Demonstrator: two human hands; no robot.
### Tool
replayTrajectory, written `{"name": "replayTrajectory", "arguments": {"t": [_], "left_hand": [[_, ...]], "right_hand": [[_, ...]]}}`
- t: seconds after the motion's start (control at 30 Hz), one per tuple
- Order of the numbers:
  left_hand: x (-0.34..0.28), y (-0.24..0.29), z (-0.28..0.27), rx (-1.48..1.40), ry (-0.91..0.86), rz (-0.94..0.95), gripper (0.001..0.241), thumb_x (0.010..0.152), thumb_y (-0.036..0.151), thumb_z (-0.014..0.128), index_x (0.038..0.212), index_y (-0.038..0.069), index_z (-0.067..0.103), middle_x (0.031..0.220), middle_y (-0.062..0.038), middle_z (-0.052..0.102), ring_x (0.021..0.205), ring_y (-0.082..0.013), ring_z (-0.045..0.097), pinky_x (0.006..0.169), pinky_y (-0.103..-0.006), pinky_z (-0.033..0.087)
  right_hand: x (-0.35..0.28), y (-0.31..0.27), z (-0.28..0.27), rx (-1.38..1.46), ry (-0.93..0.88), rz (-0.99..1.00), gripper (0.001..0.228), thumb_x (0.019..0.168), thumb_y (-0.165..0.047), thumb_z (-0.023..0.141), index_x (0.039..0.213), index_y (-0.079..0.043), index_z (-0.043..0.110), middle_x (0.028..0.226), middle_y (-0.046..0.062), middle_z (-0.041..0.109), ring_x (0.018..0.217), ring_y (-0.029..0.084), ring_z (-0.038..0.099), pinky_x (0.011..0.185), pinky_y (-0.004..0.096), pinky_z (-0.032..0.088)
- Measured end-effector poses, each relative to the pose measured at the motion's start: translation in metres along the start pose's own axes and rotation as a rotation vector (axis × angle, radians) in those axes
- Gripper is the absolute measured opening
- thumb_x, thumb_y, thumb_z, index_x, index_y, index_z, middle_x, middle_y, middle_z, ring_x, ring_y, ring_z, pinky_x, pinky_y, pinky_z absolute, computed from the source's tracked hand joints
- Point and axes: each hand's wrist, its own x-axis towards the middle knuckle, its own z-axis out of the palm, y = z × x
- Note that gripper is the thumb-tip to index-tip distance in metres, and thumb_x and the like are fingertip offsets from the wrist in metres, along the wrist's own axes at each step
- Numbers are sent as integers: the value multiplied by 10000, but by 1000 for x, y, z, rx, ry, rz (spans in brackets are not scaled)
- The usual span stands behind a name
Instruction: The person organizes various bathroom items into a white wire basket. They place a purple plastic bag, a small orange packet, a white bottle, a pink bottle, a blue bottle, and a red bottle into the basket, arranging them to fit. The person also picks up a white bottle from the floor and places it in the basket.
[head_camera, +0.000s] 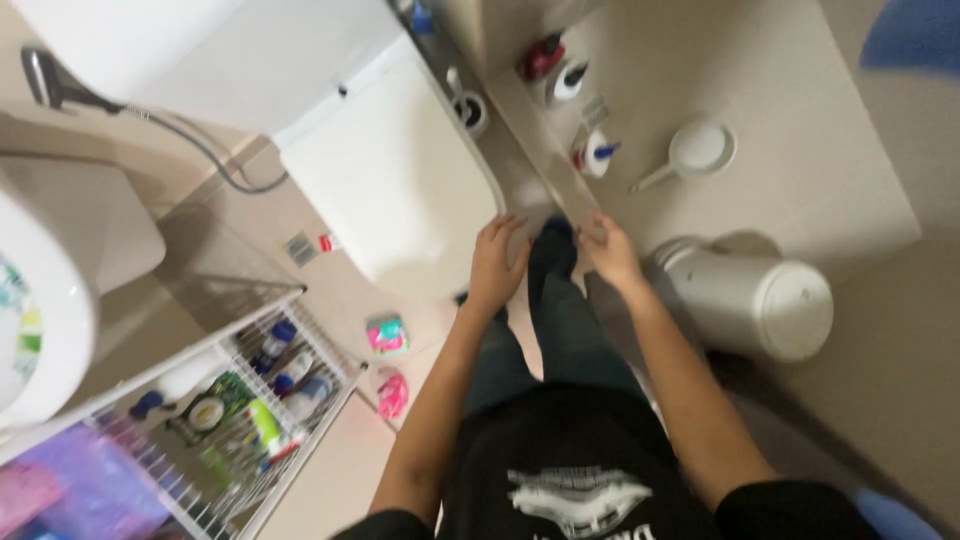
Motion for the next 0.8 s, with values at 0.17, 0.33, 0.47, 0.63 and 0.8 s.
{"name": "replayTrajectory", "arguments": {"t": [0.17,0.33,0.47,0.63,0.8], "left_hand": [[82,-32,72,-90,28,-108,356,915,81,689,1269,67,652,1380,-164,607,1322,-386,533,1127,-461,431],[163,-104,148,-115,13,-100,389,903,65,682,1287,81,621,1353,-151,629,1294,-394,566,1086,-451,458],[217,-172,208,-101,-63,-107,524,934,66,666,1430,71,496,1400,-199,574,1290,-418,544,1072,-458,458],[312,-248,312,73,-150,-88,707,921,78,715,1529,61,355,1502,-224,479,1381,-402,443,1140,-484,389],[374,-314,410,244,-320,-230,951,812,75,792,1588,76,243,1543,-197,400,1428,-349,372,1186,-458,322]], "right_hand": [[85,96,-1,-131,73,91,543,911,-158,742,1393,18,563,1235,204,696,1009,258,725,869,352,562],[181,182,6,-416,80,132,675,871,-141,845,1434,45,520,1374,285,569,1103,355,652,920,399,524],[233,210,21,-179,178,326,836,814,-216,797,1512,-16,383,1498,269,422,1095,343,667,908,388,582],[296,239,28,-333,218,422,942,755,-231,883,1537,-107,373,1459,255,399,1217,396,543,1012,454,490],[310,277,41,-344,406,204,933,777,-235,893,1529,-8,390,1236,221,553,1132,391,530,996,496,431]]}}
